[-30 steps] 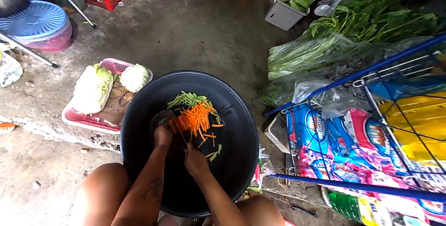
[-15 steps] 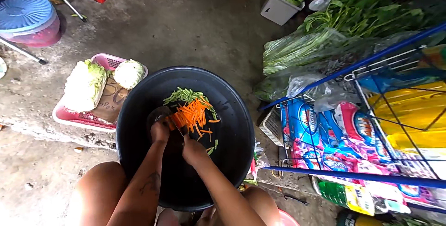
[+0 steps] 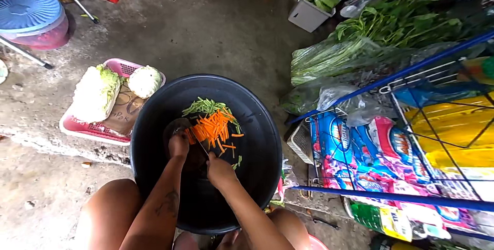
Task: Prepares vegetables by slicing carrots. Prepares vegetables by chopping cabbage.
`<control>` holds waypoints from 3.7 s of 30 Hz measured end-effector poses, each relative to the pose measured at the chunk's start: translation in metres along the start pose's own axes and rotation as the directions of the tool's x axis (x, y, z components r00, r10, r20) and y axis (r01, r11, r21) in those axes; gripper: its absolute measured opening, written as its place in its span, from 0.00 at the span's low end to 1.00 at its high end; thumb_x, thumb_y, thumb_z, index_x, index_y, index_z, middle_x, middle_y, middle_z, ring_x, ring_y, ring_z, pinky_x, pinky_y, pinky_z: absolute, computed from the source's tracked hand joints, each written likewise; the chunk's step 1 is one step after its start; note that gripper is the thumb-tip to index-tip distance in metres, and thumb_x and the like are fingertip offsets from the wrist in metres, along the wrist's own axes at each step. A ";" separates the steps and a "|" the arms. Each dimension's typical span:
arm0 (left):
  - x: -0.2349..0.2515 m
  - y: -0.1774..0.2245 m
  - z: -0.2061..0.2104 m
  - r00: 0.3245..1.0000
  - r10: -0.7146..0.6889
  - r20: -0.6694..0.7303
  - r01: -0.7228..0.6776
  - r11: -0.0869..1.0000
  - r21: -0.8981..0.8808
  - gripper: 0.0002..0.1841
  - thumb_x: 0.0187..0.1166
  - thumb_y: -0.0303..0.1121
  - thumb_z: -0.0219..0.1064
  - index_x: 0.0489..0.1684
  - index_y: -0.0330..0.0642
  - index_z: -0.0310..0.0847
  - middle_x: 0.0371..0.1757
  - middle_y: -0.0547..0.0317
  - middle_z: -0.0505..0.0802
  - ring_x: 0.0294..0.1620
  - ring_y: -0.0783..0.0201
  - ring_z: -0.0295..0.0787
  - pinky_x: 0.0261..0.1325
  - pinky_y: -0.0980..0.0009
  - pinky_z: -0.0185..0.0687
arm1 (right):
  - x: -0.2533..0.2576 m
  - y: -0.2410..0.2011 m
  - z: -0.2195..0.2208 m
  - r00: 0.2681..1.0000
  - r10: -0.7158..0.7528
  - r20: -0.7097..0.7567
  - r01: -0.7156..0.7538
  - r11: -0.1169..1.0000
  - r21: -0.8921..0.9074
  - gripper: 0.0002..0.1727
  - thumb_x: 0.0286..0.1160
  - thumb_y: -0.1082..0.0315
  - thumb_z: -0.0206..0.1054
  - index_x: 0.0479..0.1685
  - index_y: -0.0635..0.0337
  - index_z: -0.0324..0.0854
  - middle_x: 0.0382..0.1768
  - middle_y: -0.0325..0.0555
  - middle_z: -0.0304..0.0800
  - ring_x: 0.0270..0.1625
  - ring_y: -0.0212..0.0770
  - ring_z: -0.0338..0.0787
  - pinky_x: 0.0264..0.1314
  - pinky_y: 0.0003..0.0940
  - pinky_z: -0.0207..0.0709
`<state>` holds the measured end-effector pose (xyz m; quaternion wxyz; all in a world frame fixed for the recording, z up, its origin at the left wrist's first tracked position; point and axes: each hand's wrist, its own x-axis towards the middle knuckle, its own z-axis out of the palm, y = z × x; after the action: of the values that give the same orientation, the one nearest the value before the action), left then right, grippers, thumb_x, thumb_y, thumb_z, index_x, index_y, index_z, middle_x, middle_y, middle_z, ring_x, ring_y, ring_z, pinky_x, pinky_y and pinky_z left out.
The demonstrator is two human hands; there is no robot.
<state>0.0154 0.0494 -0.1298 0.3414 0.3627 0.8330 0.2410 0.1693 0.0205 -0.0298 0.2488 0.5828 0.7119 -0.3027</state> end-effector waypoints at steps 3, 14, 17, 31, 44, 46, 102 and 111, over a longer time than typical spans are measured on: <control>-0.003 0.001 -0.002 1.000 0.010 -0.002 -0.010 1.000 -0.015 0.15 0.88 0.32 0.59 0.62 0.37 0.86 0.61 0.42 0.93 0.65 0.47 0.90 0.73 0.47 0.80 | 0.008 -0.008 -0.002 1.000 -0.023 0.004 0.023 0.999 -0.026 0.26 0.97 0.56 0.42 0.89 0.50 0.60 0.65 0.57 0.89 0.69 0.59 0.89 0.67 0.60 0.82; -0.005 0.003 0.000 1.000 0.018 -0.012 -0.017 0.999 0.032 0.14 0.88 0.32 0.59 0.60 0.37 0.88 0.62 0.43 0.93 0.66 0.47 0.89 0.74 0.47 0.80 | 0.015 -0.023 -0.010 0.999 -0.014 0.030 0.014 1.000 0.021 0.25 0.96 0.59 0.44 0.88 0.52 0.60 0.69 0.57 0.87 0.71 0.58 0.88 0.68 0.60 0.82; -0.005 0.003 0.002 1.000 0.004 -0.022 -0.003 0.999 0.032 0.14 0.88 0.33 0.59 0.61 0.38 0.87 0.62 0.43 0.93 0.66 0.47 0.90 0.73 0.46 0.80 | 0.013 -0.019 -0.011 0.998 -0.021 0.063 0.019 0.999 0.042 0.26 0.95 0.60 0.46 0.88 0.53 0.59 0.71 0.59 0.85 0.73 0.58 0.87 0.69 0.61 0.81; -0.002 0.001 0.000 1.000 0.018 0.015 -0.018 1.000 -0.010 0.15 0.87 0.32 0.59 0.65 0.36 0.85 0.64 0.41 0.91 0.67 0.46 0.89 0.74 0.48 0.80 | -0.041 0.047 0.018 0.985 0.024 0.171 -0.037 0.997 0.074 0.26 0.96 0.54 0.46 0.87 0.52 0.60 0.66 0.62 0.87 0.71 0.62 0.88 0.70 0.64 0.80; -0.014 0.047 0.013 0.996 -0.029 0.083 0.012 0.979 0.201 0.43 0.78 0.50 0.72 0.89 0.38 0.57 0.75 0.33 0.82 0.71 0.38 0.85 0.74 0.42 0.79 | -0.022 0.091 0.015 0.999 0.025 0.037 -0.039 0.895 0.444 0.28 0.97 0.51 0.46 0.88 0.55 0.60 0.62 0.62 0.87 0.56 0.58 0.93 0.61 0.56 0.85; -0.012 0.052 0.015 0.995 -0.050 0.082 0.029 0.972 0.232 0.44 0.78 0.49 0.73 0.91 0.38 0.55 0.77 0.32 0.80 0.72 0.38 0.85 0.73 0.43 0.80 | -0.021 0.092 0.016 0.999 0.010 0.033 -0.024 0.894 0.448 0.28 0.97 0.51 0.46 0.87 0.55 0.60 0.60 0.62 0.87 0.54 0.57 0.93 0.59 0.55 0.85; 0.004 0.021 0.007 0.978 0.110 0.179 -0.102 0.993 -0.053 0.26 0.80 0.35 0.71 0.76 0.33 0.75 0.68 0.40 0.89 0.71 0.47 0.86 0.77 0.49 0.78 | 0.021 0.050 0.012 0.997 -0.073 0.035 0.063 0.971 0.230 0.27 0.96 0.53 0.46 0.89 0.51 0.61 0.67 0.60 0.87 0.70 0.60 0.88 0.70 0.61 0.80; 0.007 0.000 0.014 0.992 0.021 0.125 0.015 0.960 -0.281 0.23 0.82 0.29 0.68 0.74 0.32 0.74 0.61 0.40 0.90 0.56 0.51 0.92 0.63 0.55 0.87 | 0.024 0.041 0.017 0.998 -0.069 -0.012 0.070 0.978 0.195 0.27 0.97 0.48 0.41 0.85 0.51 0.65 0.64 0.58 0.89 0.69 0.59 0.89 0.68 0.61 0.81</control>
<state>0.0223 0.0571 -0.1413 0.4412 0.3263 0.7663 0.3342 0.2051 0.0305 -0.0644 0.1777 0.5798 0.6994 -0.3781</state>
